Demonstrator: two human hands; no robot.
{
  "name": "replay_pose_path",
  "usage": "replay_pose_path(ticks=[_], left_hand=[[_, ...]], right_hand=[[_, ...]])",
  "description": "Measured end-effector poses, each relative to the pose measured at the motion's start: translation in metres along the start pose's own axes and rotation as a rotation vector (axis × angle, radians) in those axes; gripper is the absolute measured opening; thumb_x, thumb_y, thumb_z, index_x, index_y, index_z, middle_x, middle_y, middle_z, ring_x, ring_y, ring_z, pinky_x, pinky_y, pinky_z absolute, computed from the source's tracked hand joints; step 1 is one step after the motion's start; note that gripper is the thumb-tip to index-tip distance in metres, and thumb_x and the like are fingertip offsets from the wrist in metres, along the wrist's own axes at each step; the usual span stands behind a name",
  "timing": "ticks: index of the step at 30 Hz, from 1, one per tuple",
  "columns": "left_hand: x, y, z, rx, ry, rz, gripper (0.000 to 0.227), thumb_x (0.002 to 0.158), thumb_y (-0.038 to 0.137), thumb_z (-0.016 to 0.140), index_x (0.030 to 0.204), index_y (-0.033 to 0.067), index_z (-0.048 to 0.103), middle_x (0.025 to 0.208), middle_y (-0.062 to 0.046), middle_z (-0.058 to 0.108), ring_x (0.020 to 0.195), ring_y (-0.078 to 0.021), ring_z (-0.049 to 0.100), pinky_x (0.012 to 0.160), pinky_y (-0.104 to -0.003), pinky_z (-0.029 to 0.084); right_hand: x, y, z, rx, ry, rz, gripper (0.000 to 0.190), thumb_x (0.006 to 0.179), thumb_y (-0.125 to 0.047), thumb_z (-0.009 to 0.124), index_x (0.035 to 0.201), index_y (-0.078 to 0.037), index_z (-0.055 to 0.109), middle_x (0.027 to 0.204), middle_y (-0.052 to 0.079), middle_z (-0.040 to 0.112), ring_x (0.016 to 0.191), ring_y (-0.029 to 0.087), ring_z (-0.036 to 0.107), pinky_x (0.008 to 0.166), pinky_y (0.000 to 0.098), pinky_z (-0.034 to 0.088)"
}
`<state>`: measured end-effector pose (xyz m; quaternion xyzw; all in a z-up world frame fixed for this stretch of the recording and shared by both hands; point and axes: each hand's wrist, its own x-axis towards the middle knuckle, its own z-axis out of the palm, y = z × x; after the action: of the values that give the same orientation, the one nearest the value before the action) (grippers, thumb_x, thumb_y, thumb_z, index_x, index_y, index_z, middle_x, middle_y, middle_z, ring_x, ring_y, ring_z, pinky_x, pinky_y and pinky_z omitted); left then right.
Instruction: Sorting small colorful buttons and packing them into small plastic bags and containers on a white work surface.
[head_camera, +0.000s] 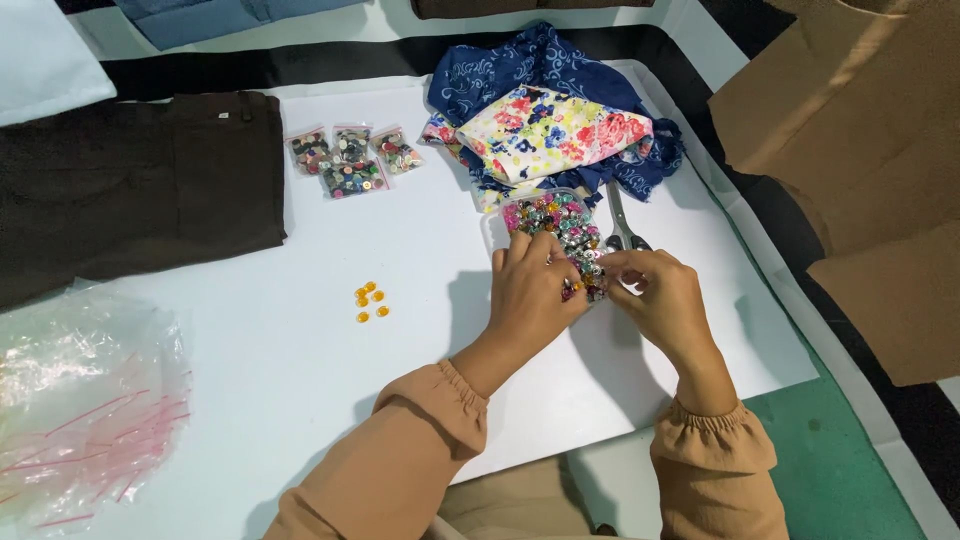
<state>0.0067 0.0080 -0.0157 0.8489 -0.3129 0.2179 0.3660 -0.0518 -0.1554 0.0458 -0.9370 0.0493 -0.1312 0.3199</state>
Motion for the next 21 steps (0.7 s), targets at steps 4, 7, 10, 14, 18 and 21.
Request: replay_pose_path(ticks=[4, 7, 10, 14, 18, 21], left_hand=[[-0.005, -0.005, -0.022, -0.001, 0.059, 0.05, 0.015, 0.07, 0.021, 0.082, 0.076, 0.0128, 0.071, 0.095, -0.001, 0.051, 0.098, -0.0265, 0.049, 0.077, -0.043, 0.037], [-0.014, -0.009, -0.059, -0.007, 0.068, 0.049, 0.014, 0.072, 0.02, 0.082, 0.078, 0.0122, 0.072, 0.095, -0.002, 0.054, 0.097, -0.028, 0.051, 0.078, -0.044, 0.037], [-0.034, -0.025, -0.096, -0.007, 0.068, 0.004, 0.012, 0.076, 0.02, 0.082, 0.081, 0.0123, 0.073, 0.096, -0.003, 0.057, 0.094, -0.0273, 0.052, 0.078, -0.044, 0.038], [-0.071, -0.059, -0.135, 0.092, 0.11, -0.065, 0.015, 0.072, 0.019, 0.085, 0.081, 0.0172, 0.073, 0.095, 0.001, 0.059, 0.09, -0.0254, 0.054, 0.077, -0.044, 0.04], [-0.109, -0.096, -0.17, 0.207, 0.147, -0.165, 0.019, 0.071, 0.024, 0.087, 0.084, 0.0237, 0.072, 0.098, 0.005, 0.06, 0.092, -0.0227, 0.056, 0.079, -0.041, 0.041], [-0.123, -0.108, -0.185, 0.245, 0.024, -0.44, 0.012, 0.078, 0.026, 0.086, 0.082, 0.0208, 0.076, 0.095, 0.005, 0.061, 0.092, -0.0172, 0.055, 0.086, -0.042, 0.044]], right_hand=[[-0.001, -0.002, 0.005, -0.006, 0.053, -0.05, 0.03, 0.078, 0.004, 0.081, 0.104, -0.012, 0.081, 0.084, 0.01, 0.076, 0.084, 0.024, 0.068, 0.08, 0.0306, 0.06], [-0.001, -0.01, 0.013, 0.011, 0.111, -0.094, 0.029, 0.079, 0.004, 0.082, 0.104, -0.011, 0.081, 0.086, 0.009, 0.076, 0.083, 0.021, 0.066, 0.079, 0.0289, 0.059], [-0.001, -0.024, 0.032, 0.087, 0.217, -0.282, 0.025, 0.08, 0.004, 0.081, 0.1, -0.012, 0.081, 0.082, 0.007, 0.075, 0.077, 0.021, 0.065, 0.072, 0.0305, 0.06], [0.003, -0.054, 0.072, 0.166, 0.248, -0.546, 0.025, 0.08, 0.003, 0.078, 0.097, -0.015, 0.079, 0.086, 0.005, 0.075, 0.077, 0.024, 0.069, 0.072, 0.0349, 0.059], [-0.001, -0.095, 0.124, 0.346, 0.045, -0.587, 0.032, 0.074, 0.012, 0.074, 0.097, -0.01, 0.077, 0.084, 0.011, 0.076, 0.075, 0.027, 0.074, 0.072, 0.0362, 0.063], [-0.005, -0.106, 0.169, 0.342, -0.122, -0.594, 0.029, 0.077, 0.01, 0.073, 0.1, -0.007, 0.076, 0.084, 0.013, 0.074, 0.077, 0.027, 0.074, 0.07, 0.0347, 0.063]])
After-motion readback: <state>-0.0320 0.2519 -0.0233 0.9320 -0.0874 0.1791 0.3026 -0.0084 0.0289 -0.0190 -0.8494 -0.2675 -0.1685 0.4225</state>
